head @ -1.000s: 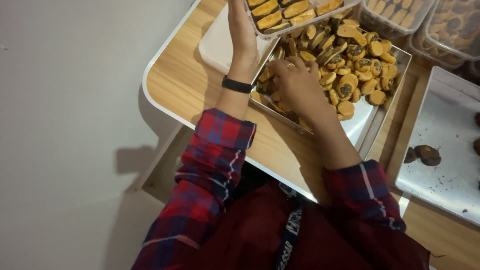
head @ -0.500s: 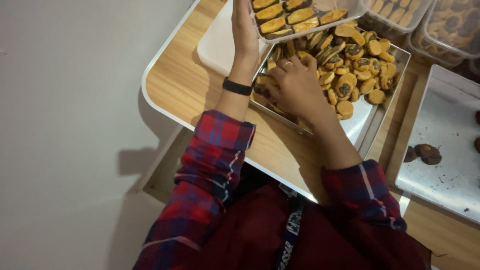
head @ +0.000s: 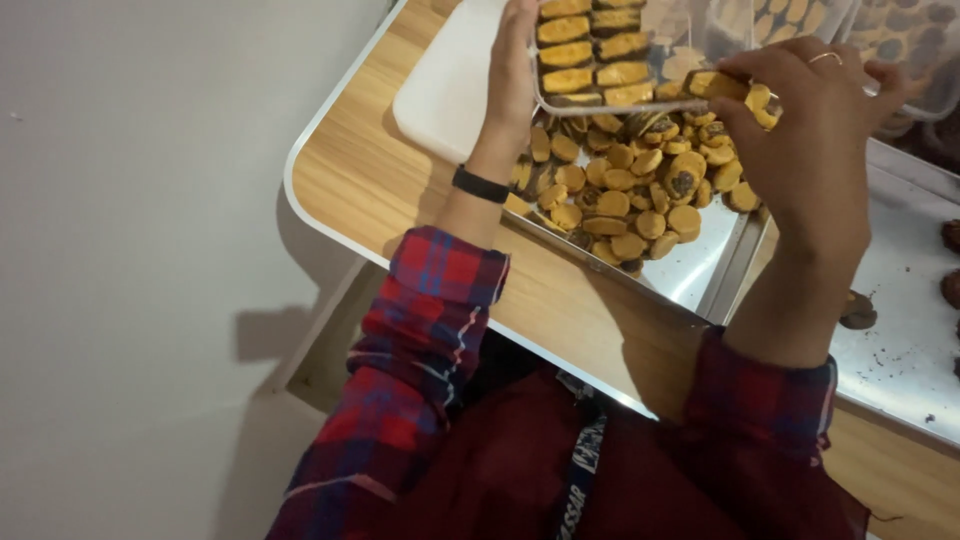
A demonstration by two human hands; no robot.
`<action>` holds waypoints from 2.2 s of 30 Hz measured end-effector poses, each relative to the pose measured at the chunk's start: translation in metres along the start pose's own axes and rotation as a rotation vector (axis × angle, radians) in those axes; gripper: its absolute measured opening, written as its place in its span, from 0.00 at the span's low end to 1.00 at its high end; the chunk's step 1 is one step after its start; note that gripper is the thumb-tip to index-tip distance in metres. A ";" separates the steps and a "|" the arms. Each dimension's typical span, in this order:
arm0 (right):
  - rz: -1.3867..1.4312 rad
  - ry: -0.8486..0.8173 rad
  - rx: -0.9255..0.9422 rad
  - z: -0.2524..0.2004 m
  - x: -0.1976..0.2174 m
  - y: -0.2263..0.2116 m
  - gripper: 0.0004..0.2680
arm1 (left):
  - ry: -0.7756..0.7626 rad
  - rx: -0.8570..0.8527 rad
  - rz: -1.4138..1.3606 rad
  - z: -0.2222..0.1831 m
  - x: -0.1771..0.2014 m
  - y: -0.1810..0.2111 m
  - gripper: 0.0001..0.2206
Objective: The person is picking up leaf-shaped cookies from a metal tray and neatly arranging them into a clear plastic container.
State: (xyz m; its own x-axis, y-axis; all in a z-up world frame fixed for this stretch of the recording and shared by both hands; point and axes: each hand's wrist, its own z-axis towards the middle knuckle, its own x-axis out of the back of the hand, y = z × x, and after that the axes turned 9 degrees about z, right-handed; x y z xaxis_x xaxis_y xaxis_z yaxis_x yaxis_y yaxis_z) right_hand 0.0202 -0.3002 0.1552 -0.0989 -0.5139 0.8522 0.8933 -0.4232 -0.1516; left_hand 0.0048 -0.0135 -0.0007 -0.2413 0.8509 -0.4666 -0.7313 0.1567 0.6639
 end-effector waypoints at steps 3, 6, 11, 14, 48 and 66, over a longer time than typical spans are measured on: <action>0.041 0.007 -0.050 -0.003 -0.008 0.009 0.07 | -0.026 -0.020 0.241 -0.002 -0.004 -0.014 0.23; -0.030 -0.045 -0.096 -0.001 -0.016 0.012 0.05 | -0.118 0.055 0.155 -0.005 -0.015 -0.006 0.22; -0.082 -0.115 -0.171 -0.002 -0.023 0.020 0.06 | -0.109 0.204 0.130 -0.008 -0.027 0.007 0.22; -0.129 -0.100 -0.156 -0.005 -0.027 0.024 0.07 | -0.119 0.182 0.202 -0.009 -0.023 0.000 0.22; -0.145 0.209 -0.160 0.008 -0.054 0.034 0.08 | 0.427 -0.081 0.226 0.008 0.022 0.010 0.21; 0.330 -0.247 -0.387 0.031 -0.089 -0.052 0.24 | 0.414 -0.119 0.302 0.006 0.012 0.009 0.16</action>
State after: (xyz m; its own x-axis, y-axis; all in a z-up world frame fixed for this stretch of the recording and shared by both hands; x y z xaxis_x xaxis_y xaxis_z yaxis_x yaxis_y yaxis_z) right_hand -0.0039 -0.2090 0.1025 0.3058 -0.4950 0.8133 0.6286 -0.5366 -0.5629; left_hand -0.0014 0.0014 0.0032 -0.6669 0.5761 -0.4725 -0.6516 -0.1434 0.7449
